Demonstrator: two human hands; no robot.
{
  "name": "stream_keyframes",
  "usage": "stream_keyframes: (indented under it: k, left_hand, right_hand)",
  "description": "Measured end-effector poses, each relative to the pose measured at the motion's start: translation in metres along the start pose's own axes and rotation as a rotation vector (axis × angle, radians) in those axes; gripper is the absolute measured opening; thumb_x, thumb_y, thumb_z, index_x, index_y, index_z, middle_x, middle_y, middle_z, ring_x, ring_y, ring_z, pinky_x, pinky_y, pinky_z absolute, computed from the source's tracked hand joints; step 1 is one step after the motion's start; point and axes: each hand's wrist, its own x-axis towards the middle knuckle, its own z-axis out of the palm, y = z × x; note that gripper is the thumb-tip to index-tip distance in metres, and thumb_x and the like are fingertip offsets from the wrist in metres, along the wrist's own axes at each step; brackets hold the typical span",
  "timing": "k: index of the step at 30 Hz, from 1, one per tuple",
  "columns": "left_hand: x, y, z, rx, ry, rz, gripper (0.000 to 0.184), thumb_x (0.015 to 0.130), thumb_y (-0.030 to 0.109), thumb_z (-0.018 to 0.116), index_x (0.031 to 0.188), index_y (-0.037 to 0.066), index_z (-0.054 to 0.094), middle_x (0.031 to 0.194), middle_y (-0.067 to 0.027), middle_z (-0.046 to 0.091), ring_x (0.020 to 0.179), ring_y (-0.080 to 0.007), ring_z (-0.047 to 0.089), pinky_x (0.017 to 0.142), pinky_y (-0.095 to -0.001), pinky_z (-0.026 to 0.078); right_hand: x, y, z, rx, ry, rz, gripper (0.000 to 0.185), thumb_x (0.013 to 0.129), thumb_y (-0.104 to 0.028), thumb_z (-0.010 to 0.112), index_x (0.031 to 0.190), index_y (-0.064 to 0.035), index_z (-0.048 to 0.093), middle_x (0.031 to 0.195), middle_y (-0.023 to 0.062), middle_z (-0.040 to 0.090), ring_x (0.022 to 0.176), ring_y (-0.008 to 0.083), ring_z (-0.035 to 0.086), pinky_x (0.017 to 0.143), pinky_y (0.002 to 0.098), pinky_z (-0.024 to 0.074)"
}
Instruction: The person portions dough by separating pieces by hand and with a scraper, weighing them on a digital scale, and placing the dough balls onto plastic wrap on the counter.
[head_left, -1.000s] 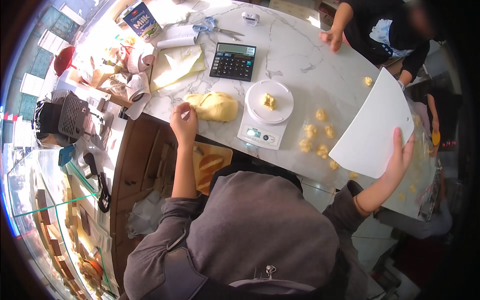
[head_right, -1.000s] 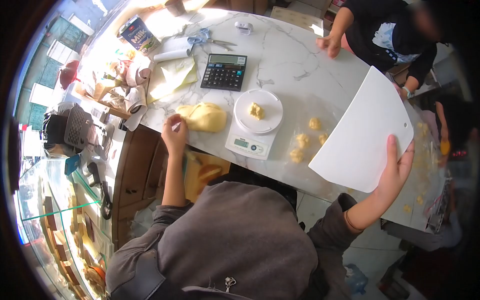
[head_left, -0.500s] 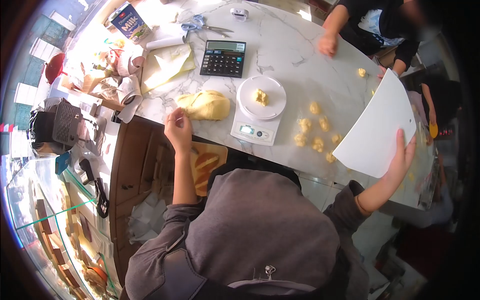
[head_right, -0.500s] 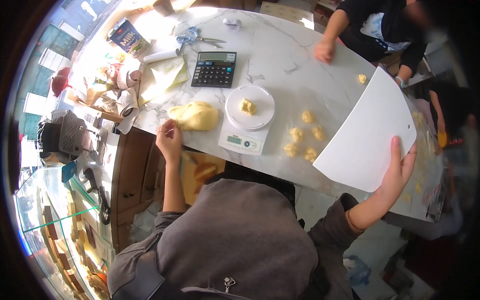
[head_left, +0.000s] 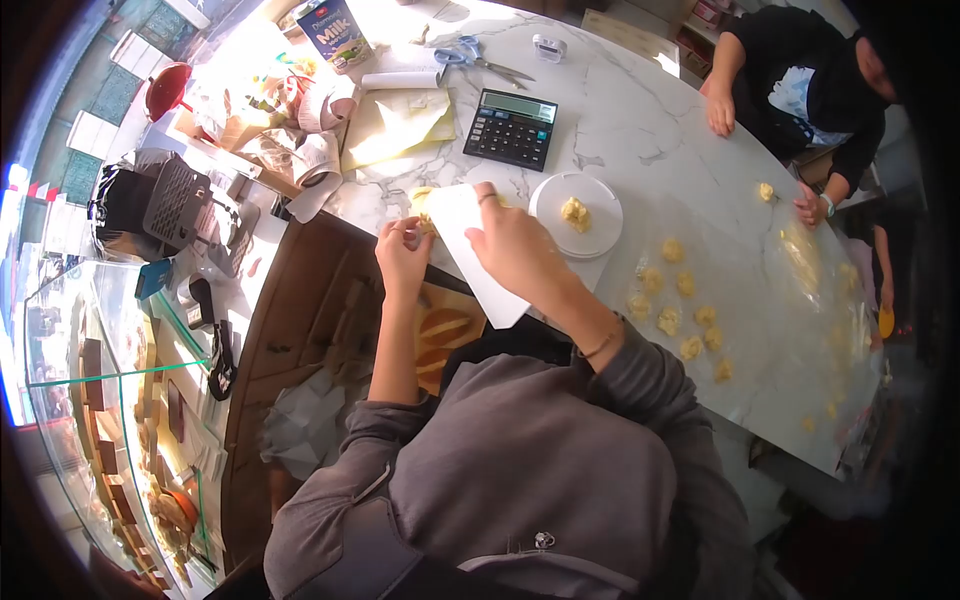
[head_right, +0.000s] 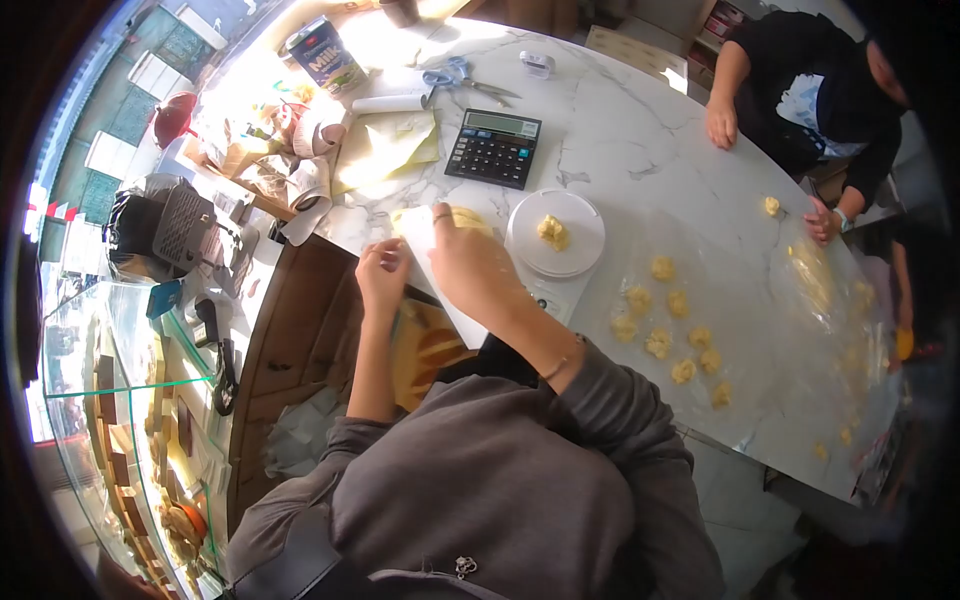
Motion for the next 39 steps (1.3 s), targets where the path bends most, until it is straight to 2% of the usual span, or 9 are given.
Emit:
stream_keyframes:
  k: [7,19,22,26,27,28,31,36,39]
  left_hand:
    - [0.0,-0.002,-0.007,-0.053,0.015,-0.022,0.026,0.065,0.003,0.073,0.09,-0.002,0.066,0.082,-0.0091,0.06,0.066,-0.0145,0.057,0.061,-0.0247,0.049]
    - [0.014,0.002,-0.012,0.025,-0.088,-0.014,0.011,0.069,0.005,0.066,0.077,-0.002,0.064,0.072,-0.0095,0.062,0.063,-0.0159,0.06,0.059,-0.0271,0.048]
    - [0.011,0.016,-0.023,-0.048,-0.184,-0.158,0.01,0.07,0.007,0.066,0.075,-0.001,0.062,0.068,-0.0081,0.063,0.061,-0.013,0.06,0.06,-0.0256,0.048]
    - [0.001,0.021,-0.029,-0.273,-0.133,-0.304,0.011,0.073,0.008,0.067,0.08,0.001,0.062,0.07,-0.002,0.062,0.064,-0.0084,0.058,0.06,-0.0224,0.047]
    - [0.001,0.031,-0.027,-0.299,-0.158,-0.261,0.011,0.074,0.008,0.067,0.081,0.002,0.061,0.072,-0.0022,0.062,0.065,-0.0084,0.058,0.06,-0.0221,0.046]
    - [0.001,0.051,-0.027,-0.325,-0.182,-0.219,0.011,0.074,0.008,0.067,0.082,0.002,0.061,0.074,-0.0025,0.062,0.067,-0.0083,0.058,0.06,-0.0217,0.046]
    - [0.007,0.095,-0.012,-0.404,-0.313,-0.066,0.012,0.075,0.008,0.066,0.084,0.004,0.061,0.082,-0.0037,0.061,0.075,-0.011,0.058,0.064,-0.0239,0.046]
    - [0.023,0.132,0.052,-0.254,-0.3,0.432,0.013,0.066,0.009,0.072,0.077,0.011,0.066,0.094,-0.0062,0.056,0.093,-0.0263,0.052,0.082,-0.0354,0.042]
    - [0.021,0.155,0.072,-0.062,-0.434,0.518,0.013,0.067,0.014,0.07,0.08,0.016,0.069,0.104,-0.0018,0.053,0.102,-0.0231,0.047,0.086,-0.0391,0.036]
  right_hand:
    - [0.034,0.005,0.05,-0.142,-0.082,-0.096,0.051,0.079,-0.006,0.05,0.126,0.0093,0.037,0.071,0.0208,0.062,0.065,0.0332,0.064,0.057,0.0394,0.0511]
    - [0.063,-0.015,0.067,-0.077,-0.022,-0.058,0.049,0.08,-0.007,0.049,0.123,0.014,0.038,0.07,0.0213,0.062,0.064,0.0328,0.064,0.056,0.0393,0.0518]
    - [0.078,0.0,0.065,-0.04,-0.004,-0.008,0.055,0.078,-0.01,0.055,0.124,0.014,0.036,0.073,0.0239,0.062,0.07,0.0367,0.063,0.061,0.0413,0.0517]
    - [0.046,0.03,-0.008,0.259,0.113,-0.003,0.062,0.08,-0.021,0.062,0.125,0.0135,0.035,0.1,0.0278,0.058,0.095,0.0336,0.059,0.082,0.0386,0.0467]
    - [0.033,0.042,-0.033,0.386,0.232,-0.043,0.064,0.081,-0.024,0.063,0.125,0.0132,0.036,0.109,0.0277,0.055,0.103,0.0311,0.056,0.089,0.0371,0.0437]
    - [0.014,0.049,-0.062,0.283,0.413,-0.108,0.05,0.082,-0.02,0.062,0.119,0.0074,0.042,0.098,0.0235,0.06,0.087,0.0272,0.062,0.077,0.0348,0.0489]
    - [-0.046,0.073,-0.134,0.643,0.519,0.062,0.044,0.084,-0.021,0.063,0.118,0.0033,0.047,0.102,0.0067,0.057,0.089,0.0117,0.055,0.079,0.0252,0.0456]
    - [-0.15,0.104,-0.18,0.567,0.847,0.249,0.045,0.086,-0.012,0.059,0.126,0.0017,0.043,0.114,0.0074,0.054,0.101,0.0116,0.051,0.089,0.0245,0.0389]
    - [-0.19,0.11,-0.175,0.592,0.889,0.377,0.047,0.086,-0.013,0.059,0.128,0.0015,0.041,0.115,0.0069,0.054,0.102,0.0116,0.051,0.089,0.0243,0.0388]
